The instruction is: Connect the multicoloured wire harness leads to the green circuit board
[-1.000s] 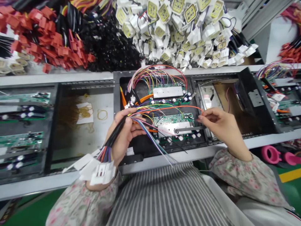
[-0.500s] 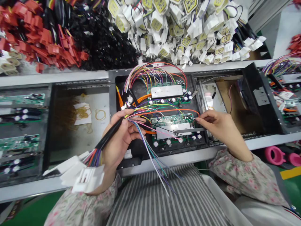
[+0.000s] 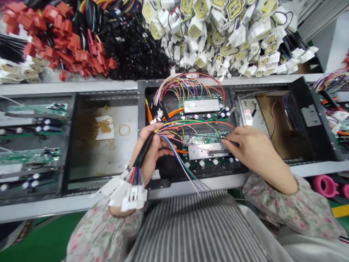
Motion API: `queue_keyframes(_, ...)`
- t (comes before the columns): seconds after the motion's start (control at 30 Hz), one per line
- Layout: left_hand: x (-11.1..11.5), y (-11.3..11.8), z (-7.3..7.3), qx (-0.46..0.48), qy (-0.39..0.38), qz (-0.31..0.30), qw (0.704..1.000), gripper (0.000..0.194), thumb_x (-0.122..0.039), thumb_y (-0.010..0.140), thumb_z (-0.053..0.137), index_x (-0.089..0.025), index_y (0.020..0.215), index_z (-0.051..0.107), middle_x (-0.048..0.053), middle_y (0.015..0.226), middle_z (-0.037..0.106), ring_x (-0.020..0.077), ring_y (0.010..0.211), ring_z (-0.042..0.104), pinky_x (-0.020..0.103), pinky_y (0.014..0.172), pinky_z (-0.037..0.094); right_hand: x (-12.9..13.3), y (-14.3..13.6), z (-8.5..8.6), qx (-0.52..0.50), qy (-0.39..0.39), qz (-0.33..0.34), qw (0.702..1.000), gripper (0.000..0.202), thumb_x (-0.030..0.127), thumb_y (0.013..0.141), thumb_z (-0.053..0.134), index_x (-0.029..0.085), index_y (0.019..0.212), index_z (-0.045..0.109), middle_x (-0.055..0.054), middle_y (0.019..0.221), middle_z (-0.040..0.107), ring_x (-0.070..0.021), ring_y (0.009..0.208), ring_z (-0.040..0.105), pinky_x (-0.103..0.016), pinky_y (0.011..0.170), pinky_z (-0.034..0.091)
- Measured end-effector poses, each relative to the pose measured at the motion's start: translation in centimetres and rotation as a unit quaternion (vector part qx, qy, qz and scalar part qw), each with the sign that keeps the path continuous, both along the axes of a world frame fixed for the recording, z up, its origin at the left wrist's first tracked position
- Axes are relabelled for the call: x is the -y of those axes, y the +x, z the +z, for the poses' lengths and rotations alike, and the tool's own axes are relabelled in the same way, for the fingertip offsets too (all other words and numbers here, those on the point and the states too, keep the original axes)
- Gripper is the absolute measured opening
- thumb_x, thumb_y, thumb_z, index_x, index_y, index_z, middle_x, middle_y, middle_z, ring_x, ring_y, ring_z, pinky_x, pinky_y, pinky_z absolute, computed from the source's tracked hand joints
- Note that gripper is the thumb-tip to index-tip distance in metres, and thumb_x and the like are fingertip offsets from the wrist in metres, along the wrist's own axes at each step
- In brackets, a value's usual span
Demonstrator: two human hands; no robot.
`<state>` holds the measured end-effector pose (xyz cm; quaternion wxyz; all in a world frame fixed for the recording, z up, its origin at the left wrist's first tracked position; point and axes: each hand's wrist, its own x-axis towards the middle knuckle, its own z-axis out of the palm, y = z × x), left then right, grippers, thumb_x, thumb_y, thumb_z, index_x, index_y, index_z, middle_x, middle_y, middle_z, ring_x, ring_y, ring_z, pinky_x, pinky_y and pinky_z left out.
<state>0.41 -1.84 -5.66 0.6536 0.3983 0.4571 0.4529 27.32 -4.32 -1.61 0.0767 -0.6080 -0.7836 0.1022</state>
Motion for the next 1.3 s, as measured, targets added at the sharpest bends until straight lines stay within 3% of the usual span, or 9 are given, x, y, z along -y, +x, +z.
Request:
queue_keyframes(0.07,0.1,0.0,-0.2,-0.012,0.009,-0.006,1.0,0.037,-0.046,0.086,0.064,-0.024,0.113,0.052,0.004,0.1,0.071,0.0147,0.068,0.07,0.025,0.055,0.058,-0.1,-0.2,-0.2,-0.007,0.021,-0.043,0.999,0.024,0.028,0.088,0.056,0.019,0.07,0.069,-0.007,0.069,0.066,-0.0206,0.063,0.061,-0.033,0.056,0.042)
queue_keyframes(0.23,0.1,-0.2,-0.2,-0.003,0.012,-0.021,1.0,0.037,-0.044,0.087,0.064,-0.023,0.114,0.05,0.004,0.099,0.071,0.0145,0.07,0.07,0.026,0.059,0.059,-0.6,-1.3,-1.0,-0.213,-0.002,-0.116,0.97,0.008,0.024,0.082,0.061,0.021,0.082,0.069,-0.002,0.074,0.072,-0.0172,0.064,0.067,-0.028,0.058,0.049)
queue_keyframes(0.4,0.1,-0.4,-0.3,0.021,0.009,-0.033,0.999,0.035,-0.044,0.087,0.063,-0.024,0.114,0.051,0.003,0.097,0.071,0.0162,0.07,0.07,0.029,0.06,0.06,-1.1,-1.5,-2.4,-0.188,-0.011,-0.099,0.977,0.009,0.022,0.081,0.06,0.019,0.077,0.069,-0.003,0.071,0.073,-0.0177,0.06,0.066,-0.028,0.057,0.048)
queue_keyframes(0.63,0.2,-0.2,0.1,0.036,0.0,-0.025,0.999,0.03,-0.039,0.089,0.063,-0.024,0.113,0.052,0.0,0.095,0.069,0.0135,0.071,0.07,0.027,0.064,0.061,-1.2,-1.4,-3.0,-0.162,0.013,-0.091,0.983,0.01,0.021,0.081,0.059,0.019,0.077,0.068,-0.003,0.07,0.072,-0.0161,0.058,0.064,-0.027,0.056,0.045)
queue_keyframes(0.87,0.2,0.0,0.2,0.03,-0.011,-0.018,0.999,0.029,-0.036,0.089,0.061,-0.023,0.113,0.05,0.0,0.095,0.069,0.0132,0.073,0.07,0.027,0.066,0.06,-1.2,-1.9,-1.8,-0.105,0.033,-0.055,0.992,0.022,0.028,0.084,0.064,0.021,0.064,0.06,0.001,0.055,0.062,-0.012,0.046,0.053,-0.026,0.048,0.035)
queue_keyframes(0.93,0.1,0.1,0.2,0.037,-0.008,-0.018,0.999,0.033,-0.039,0.086,0.064,-0.022,0.111,0.05,0.0,0.093,0.069,0.0139,0.072,0.07,0.028,0.064,0.061,-1.1,-3.0,-1.1,-0.104,0.051,-0.02,0.993,0.021,0.032,0.086,0.064,0.02,0.068,0.063,0.0,0.059,0.063,-0.0119,0.048,0.053,-0.026,0.048,0.035)
queue_keyframes(1.03,0.0,0.0,0.3,0.044,-0.013,-0.016,0.999,0.038,-0.042,0.083,0.068,-0.022,0.11,0.049,0.001,0.091,0.07,0.0145,0.071,0.07,0.028,0.063,0.062,-1.3,-5.0,-0.7,-0.096,0.047,0.077,0.991,0.017,0.026,0.09,0.057,0.018,0.078,0.067,-0.005,0.073,0.066,-0.0156,0.063,0.06,-0.027,0.055,0.041)
queue_keyframes(1.1,0.0,-0.1,0.3,0.048,-0.021,-0.013,0.999,0.042,-0.044,0.081,0.07,-0.022,0.11,0.049,0.001,0.091,0.07,0.0152,0.072,0.071,0.028,0.062,0.062,-1.8,-6.2,-0.8,-0.122,0.04,0.096,0.987,0.018,0.018,0.089,0.053,0.017,0.078,0.066,-0.005,0.077,0.067,-0.0166,0.07,0.063,-0.027,0.061,0.044)
queue_keyframes(1.3,0.1,-0.2,0.6,0.041,-0.035,-0.015,0.998,0.042,-0.044,0.081,0.07,-0.022,0.11,0.049,0.0,0.09,0.069,0.0139,0.067,0.071,0.028,0.061,0.063,-3.0,-7.6,-2.4,-0.285,0.005,0.04,0.958,0.01,0.012,0.084,0.054,0.017,0.078,0.061,-0.002,0.076,0.068,-0.0128,0.067,0.063,-0.025,0.066,0.047)
